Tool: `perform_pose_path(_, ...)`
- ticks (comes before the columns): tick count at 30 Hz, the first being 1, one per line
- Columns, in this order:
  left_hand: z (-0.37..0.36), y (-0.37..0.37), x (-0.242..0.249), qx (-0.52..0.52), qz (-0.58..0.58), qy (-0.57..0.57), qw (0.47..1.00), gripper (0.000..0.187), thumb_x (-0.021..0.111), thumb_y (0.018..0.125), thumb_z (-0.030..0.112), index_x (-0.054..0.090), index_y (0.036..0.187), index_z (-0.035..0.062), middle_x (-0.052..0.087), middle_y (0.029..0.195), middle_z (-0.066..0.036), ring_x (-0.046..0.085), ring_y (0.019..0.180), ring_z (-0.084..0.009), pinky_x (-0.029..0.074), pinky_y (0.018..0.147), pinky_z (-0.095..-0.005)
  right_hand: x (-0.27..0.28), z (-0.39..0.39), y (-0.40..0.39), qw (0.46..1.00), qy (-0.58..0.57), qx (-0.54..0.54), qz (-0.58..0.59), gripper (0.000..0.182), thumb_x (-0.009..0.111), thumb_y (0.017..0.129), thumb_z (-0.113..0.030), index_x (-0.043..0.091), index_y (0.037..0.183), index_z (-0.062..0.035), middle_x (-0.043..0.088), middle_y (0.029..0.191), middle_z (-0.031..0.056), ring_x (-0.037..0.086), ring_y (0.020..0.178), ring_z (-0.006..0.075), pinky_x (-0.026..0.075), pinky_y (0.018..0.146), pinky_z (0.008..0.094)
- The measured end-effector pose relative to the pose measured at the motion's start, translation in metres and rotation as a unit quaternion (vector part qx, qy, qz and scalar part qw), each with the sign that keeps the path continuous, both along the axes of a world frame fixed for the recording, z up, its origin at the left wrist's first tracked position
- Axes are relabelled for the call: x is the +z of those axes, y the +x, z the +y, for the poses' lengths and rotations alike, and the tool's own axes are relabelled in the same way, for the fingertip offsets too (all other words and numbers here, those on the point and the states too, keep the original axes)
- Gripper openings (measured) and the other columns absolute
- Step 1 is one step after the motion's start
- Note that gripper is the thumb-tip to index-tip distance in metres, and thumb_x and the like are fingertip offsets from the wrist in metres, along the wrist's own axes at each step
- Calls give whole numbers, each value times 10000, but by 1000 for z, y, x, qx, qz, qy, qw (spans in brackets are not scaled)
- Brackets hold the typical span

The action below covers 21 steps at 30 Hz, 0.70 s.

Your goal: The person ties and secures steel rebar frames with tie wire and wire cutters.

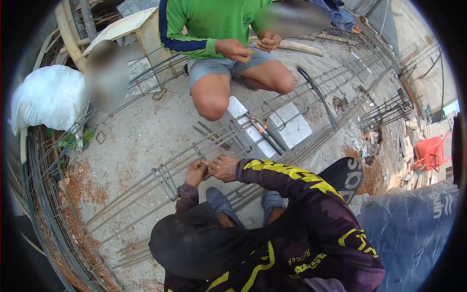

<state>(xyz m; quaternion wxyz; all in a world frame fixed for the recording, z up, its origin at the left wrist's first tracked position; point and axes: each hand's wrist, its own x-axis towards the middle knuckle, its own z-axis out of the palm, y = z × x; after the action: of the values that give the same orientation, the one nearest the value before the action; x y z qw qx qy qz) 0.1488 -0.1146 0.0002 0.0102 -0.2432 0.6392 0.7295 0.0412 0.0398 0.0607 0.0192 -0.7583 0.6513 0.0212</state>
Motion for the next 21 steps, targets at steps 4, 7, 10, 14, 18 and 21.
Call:
perform_pose_path(4,11,-11,-3,-10,-13,26,1000,206,617,887,240,629,837,40,627,695,-41,563,566,-94,451,502,-251,22,16,10,963,60,-228,-126,366,594,812,-210,548,1133,-40,588,1047,173,593,994,321,445,874,435)
perform_pose_path(7,2,5,9,4,-45,8,999,220,621,885,251,630,843,35,638,694,-54,576,570,-99,465,512,-259,37,45,-11,930,-104,-317,-153,467,636,830,-233,484,1249,-95,555,1085,175,552,1045,333,403,899,441)
perform_pose_path(10,2,-1,13,12,-41,9,999,229,625,880,256,628,838,31,640,691,-63,584,569,-108,475,513,-269,44,98,-65,860,-31,-509,-24,816,747,742,-327,322,1412,-136,423,1302,219,470,1170,391,390,955,480)
perform_pose_path(14,3,0,4,12,-43,-14,999,264,633,871,283,639,839,20,654,698,-84,605,586,-125,488,506,-287,39,132,-101,761,148,-614,-146,1055,820,628,-495,263,1441,-118,399,1326,288,479,1186,454,429,958,490)
perform_pose_path(18,4,0,1,16,-26,-33,999,279,635,868,300,652,844,23,653,688,-85,606,586,-126,495,513,-294,39,131,-116,790,152,-574,-151,804,710,711,-362,367,1361,-38,582,1093,294,573,1066,421,467,916,452)
perform_pose_path(21,3,-1,0,6,-42,-45,998,299,630,870,316,656,862,19,654,688,-82,609,600,-132,497,522,-290,40,130,-122,789,117,-592,-116,477,563,729,-241,571,1118,37,644,920,282,636,916,405,493,852,452)
